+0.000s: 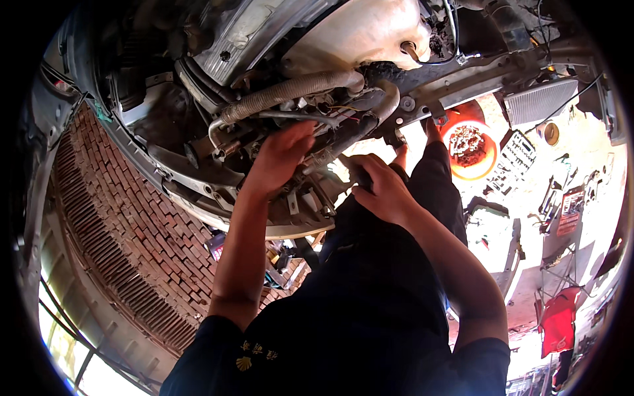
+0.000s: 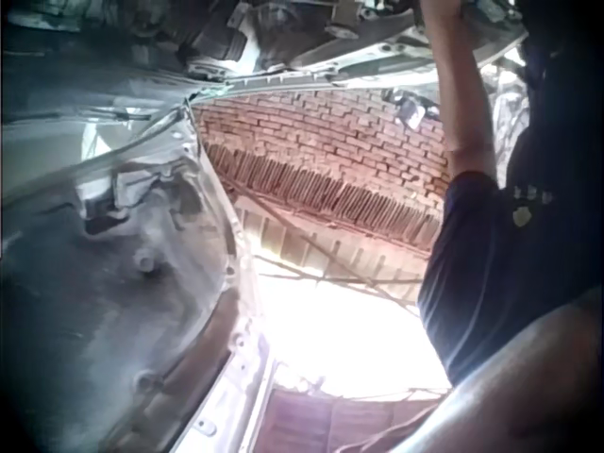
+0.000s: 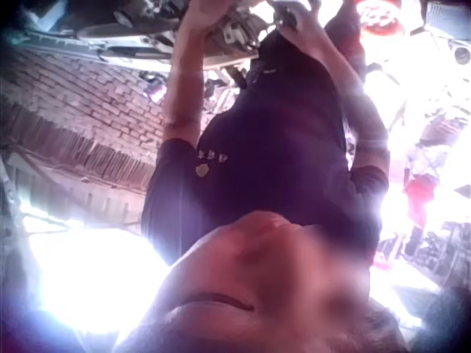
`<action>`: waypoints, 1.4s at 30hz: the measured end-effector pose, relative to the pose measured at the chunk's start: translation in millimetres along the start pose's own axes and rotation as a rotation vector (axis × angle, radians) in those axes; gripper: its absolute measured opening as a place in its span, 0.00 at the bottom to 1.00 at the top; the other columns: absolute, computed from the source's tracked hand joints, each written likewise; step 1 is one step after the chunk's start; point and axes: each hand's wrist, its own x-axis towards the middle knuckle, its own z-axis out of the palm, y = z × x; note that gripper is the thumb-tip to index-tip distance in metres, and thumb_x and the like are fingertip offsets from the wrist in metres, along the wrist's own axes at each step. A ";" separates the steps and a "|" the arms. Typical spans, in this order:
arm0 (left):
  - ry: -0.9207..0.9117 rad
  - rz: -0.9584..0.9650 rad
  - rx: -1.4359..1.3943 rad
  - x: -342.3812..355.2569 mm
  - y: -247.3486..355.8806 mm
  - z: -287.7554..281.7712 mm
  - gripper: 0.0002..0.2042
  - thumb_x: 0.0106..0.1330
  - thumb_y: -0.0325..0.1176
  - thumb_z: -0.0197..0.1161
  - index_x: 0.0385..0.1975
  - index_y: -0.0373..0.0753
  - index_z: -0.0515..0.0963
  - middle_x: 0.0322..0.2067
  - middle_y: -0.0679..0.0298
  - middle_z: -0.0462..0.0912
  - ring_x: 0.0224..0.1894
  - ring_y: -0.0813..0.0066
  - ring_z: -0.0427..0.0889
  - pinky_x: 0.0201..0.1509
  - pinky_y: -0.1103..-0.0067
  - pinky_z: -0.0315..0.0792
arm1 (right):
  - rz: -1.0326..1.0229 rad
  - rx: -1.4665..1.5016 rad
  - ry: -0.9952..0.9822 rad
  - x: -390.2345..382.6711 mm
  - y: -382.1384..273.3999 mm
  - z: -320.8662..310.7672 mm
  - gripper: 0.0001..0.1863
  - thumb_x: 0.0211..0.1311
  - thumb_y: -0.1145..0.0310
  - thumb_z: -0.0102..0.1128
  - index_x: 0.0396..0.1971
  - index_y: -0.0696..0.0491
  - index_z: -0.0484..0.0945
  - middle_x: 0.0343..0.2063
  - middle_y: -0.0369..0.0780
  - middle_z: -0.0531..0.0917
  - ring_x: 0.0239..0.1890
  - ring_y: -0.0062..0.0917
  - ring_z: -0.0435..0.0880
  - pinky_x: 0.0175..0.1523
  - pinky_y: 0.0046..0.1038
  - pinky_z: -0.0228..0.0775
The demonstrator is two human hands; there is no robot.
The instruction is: The person uses pliers to manipulate small components near the engine and later uses a wrench to loosen or tighten a bolt on a metal bracket.
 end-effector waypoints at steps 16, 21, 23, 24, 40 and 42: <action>0.306 0.204 0.060 -37.7 1.2 0.9 0.10 0.79 0.30 0.58 0.48 0.34 0.85 0.37 0.58 0.90 0.34 0.77 0.85 0.42 0.79 0.77 | 0.178 0.260 0.324 36.4 8.0 44.3 0.23 0.67 0.75 0.65 0.61 0.56 0.75 0.48 0.38 0.85 0.53 0.26 0.86 0.63 0.35 0.67; 0.456 0.429 0.105 -62.1 10.2 2.2 0.11 0.81 0.26 0.50 0.50 0.30 0.80 0.44 0.53 0.88 0.37 0.70 0.86 0.48 0.75 0.78 | 0.057 0.016 0.340 75.6 14.3 36.6 0.19 0.69 0.76 0.68 0.57 0.60 0.76 0.43 0.36 0.84 0.41 0.20 0.84 0.46 0.22 0.76; 0.550 0.673 0.123 -64.6 -1.4 0.2 0.12 0.82 0.28 0.48 0.49 0.29 0.78 0.46 0.49 0.88 0.43 0.63 0.88 0.60 0.66 0.77 | 0.086 0.180 0.375 88.5 15.6 42.6 0.18 0.68 0.66 0.73 0.52 0.57 0.80 0.33 0.35 0.85 0.35 0.20 0.84 0.39 0.25 0.72; 0.536 0.653 0.030 -71.3 -3.3 -0.3 0.13 0.83 0.32 0.47 0.49 0.29 0.76 0.47 0.47 0.88 0.49 0.55 0.88 0.69 0.56 0.72 | 0.165 0.332 0.333 90.9 16.3 39.8 0.17 0.70 0.67 0.70 0.54 0.58 0.79 0.35 0.35 0.85 0.36 0.19 0.84 0.40 0.23 0.73; 0.756 0.720 -0.369 -142.4 -25.6 -49.1 0.21 0.85 0.52 0.42 0.49 0.37 0.69 0.38 0.52 0.76 0.38 0.56 0.86 0.60 0.55 0.82 | 0.194 0.849 0.083 118.3 33.6 21.2 0.27 0.70 0.71 0.71 0.62 0.66 0.72 0.55 0.51 0.84 0.57 0.37 0.88 0.62 0.35 0.84; 0.764 0.750 -0.393 -142.3 -34.6 -56.5 0.21 0.85 0.52 0.42 0.50 0.37 0.69 0.38 0.52 0.76 0.39 0.56 0.86 0.60 0.55 0.82 | 0.191 0.853 0.089 118.3 31.2 20.6 0.26 0.71 0.71 0.70 0.62 0.66 0.73 0.55 0.51 0.84 0.57 0.36 0.88 0.63 0.35 0.83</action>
